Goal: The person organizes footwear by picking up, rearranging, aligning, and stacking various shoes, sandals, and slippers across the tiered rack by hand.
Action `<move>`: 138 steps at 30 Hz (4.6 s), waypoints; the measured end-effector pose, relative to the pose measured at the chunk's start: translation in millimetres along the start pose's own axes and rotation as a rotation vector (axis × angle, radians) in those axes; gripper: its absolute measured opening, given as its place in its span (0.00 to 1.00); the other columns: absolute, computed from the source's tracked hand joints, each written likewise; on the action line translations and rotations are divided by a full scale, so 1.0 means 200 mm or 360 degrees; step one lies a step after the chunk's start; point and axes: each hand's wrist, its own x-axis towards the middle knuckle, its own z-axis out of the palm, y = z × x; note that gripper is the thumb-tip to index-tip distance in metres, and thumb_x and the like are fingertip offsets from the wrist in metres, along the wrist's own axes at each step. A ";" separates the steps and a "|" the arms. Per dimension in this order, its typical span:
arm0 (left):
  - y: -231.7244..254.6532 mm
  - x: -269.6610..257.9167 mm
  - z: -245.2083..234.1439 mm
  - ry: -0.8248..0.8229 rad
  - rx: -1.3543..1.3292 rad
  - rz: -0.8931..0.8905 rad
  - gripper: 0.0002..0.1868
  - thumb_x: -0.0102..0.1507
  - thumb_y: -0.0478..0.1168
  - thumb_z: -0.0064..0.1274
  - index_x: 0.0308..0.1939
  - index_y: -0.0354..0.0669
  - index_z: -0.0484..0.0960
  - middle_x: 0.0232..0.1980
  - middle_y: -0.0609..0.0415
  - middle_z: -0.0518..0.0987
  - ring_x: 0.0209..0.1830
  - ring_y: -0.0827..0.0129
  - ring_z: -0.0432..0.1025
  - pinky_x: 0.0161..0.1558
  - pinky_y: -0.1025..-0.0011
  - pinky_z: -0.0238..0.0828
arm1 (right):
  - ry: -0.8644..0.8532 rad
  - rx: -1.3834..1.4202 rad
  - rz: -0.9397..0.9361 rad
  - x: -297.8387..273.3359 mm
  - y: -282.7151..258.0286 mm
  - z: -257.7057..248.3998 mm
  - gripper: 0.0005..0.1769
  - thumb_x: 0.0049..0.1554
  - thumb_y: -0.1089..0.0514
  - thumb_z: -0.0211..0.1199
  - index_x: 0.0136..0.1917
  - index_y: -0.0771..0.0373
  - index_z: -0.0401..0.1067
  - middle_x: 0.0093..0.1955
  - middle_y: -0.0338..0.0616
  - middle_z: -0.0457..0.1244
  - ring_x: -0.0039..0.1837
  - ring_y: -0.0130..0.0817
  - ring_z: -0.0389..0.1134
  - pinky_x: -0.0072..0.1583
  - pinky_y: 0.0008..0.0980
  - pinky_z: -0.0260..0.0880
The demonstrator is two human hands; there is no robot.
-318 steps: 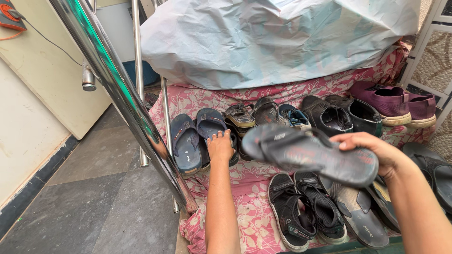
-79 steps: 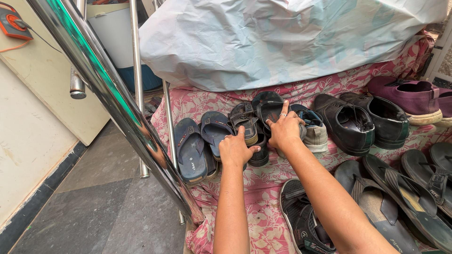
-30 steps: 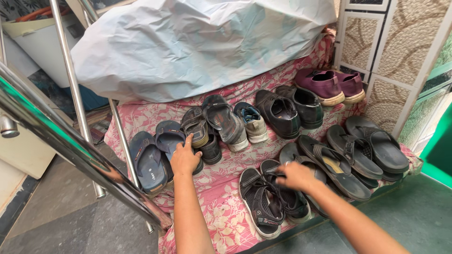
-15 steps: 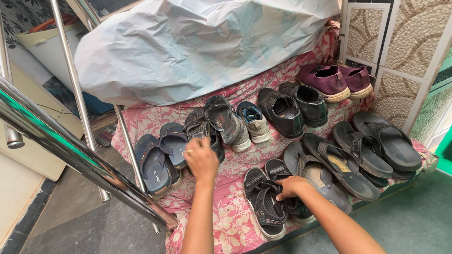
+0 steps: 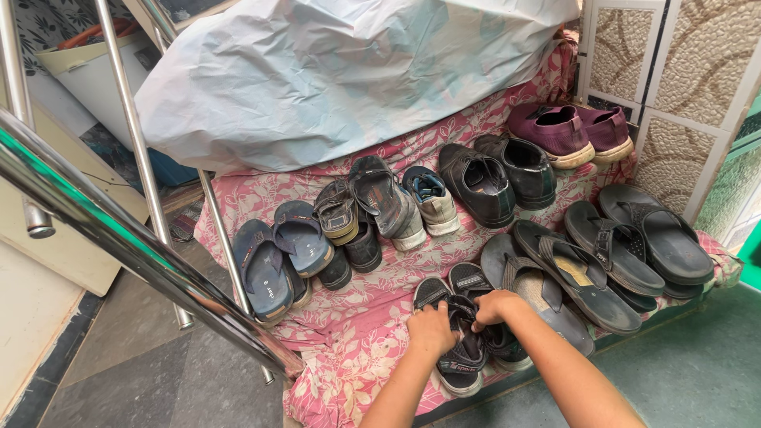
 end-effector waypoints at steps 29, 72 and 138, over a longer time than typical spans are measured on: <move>-0.16 -0.25 -0.56 0.0386 -0.0186 -0.0071 0.16 0.56 0.36 0.50 0.44 0.48 0.88 0.45 0.38 0.83 0.48 0.42 0.78 0.52 0.50 0.74 | -0.0086 0.0062 0.0036 0.05 0.02 0.03 0.49 0.40 0.37 0.68 0.75 0.43 0.67 0.76 0.45 0.61 0.75 0.43 0.63 0.72 0.38 0.64; 0.19 0.27 -1.22 0.1377 -0.0851 -0.0012 0.21 0.60 0.43 0.50 0.56 0.45 0.83 0.49 0.41 0.84 0.48 0.44 0.78 0.53 0.51 0.74 | 0.0650 0.2943 -0.1011 -0.54 -0.05 -0.65 0.26 0.60 0.54 0.56 0.71 0.58 0.64 0.57 0.40 0.69 0.52 0.33 0.73 0.46 0.39 0.78; -0.83 0.31 -0.91 0.0453 -0.0252 -0.0362 0.44 0.54 0.72 0.56 0.74 0.93 0.58 0.85 0.66 0.47 0.81 0.54 0.51 0.70 0.55 0.62 | 0.1704 -0.0063 -0.0226 -0.06 -0.56 -1.06 0.43 0.54 0.21 0.51 0.80 0.23 0.48 0.85 0.49 0.42 0.82 0.60 0.42 0.66 0.63 0.61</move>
